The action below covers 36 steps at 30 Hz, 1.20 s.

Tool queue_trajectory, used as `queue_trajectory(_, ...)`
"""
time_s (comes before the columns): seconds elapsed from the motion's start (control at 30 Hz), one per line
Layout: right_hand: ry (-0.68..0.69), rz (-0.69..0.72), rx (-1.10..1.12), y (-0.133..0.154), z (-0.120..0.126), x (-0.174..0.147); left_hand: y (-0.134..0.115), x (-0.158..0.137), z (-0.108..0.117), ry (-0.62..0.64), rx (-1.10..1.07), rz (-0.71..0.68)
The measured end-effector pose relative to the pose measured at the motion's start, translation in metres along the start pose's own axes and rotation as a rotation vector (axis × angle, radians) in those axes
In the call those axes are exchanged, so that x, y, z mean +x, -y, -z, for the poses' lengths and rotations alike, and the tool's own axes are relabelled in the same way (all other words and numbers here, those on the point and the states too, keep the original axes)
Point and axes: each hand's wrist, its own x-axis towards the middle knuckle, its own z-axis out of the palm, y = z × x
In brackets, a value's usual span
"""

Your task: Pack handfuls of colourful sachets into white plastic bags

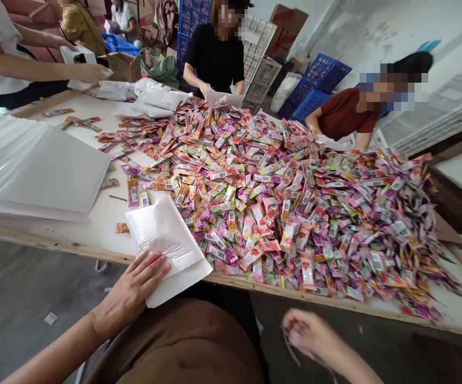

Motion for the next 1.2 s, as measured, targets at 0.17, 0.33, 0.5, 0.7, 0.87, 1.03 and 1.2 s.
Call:
queue_trajectory(0.17, -0.176, 0.137, -0.077, 0.032, -0.024, 0.029, -0.002, -0.009, -0.012, -0.178, -0.054, -0.018)
queue_trajectory(0.33, 0.358, 0.703, 0.067, 0.149, -0.137, 0.114, -0.003, -0.030, -0.004, -0.159, -0.181, -0.003)
queue_trajectory(0.5, 0.653, 0.670, 0.034, 0.141, -0.145, 0.146, -0.007, -0.028, 0.013, -0.312, -0.330, 0.359)
queue_trajectory(0.7, 0.262, 0.520, 0.109, 0.114, -0.154, 0.140, -0.018, 0.001, 0.029, -0.432, -0.335, 0.843)
queue_trajectory(0.87, 0.015, 0.331, 0.130, 0.120, -0.184, 0.151, -0.018, 0.005, 0.031, -0.308, -0.259, 1.140)
queue_trajectory(1.03, -0.040, 0.209, 0.097, 0.128, -0.188, 0.162, -0.004, 0.000, 0.025, -0.231, -0.373, 1.365)
queue_trajectory(1.2, 0.362, 0.080, 0.482, 0.148, -0.183, 0.155, 0.001, -0.001, 0.029, -0.319, -0.636, 1.445)
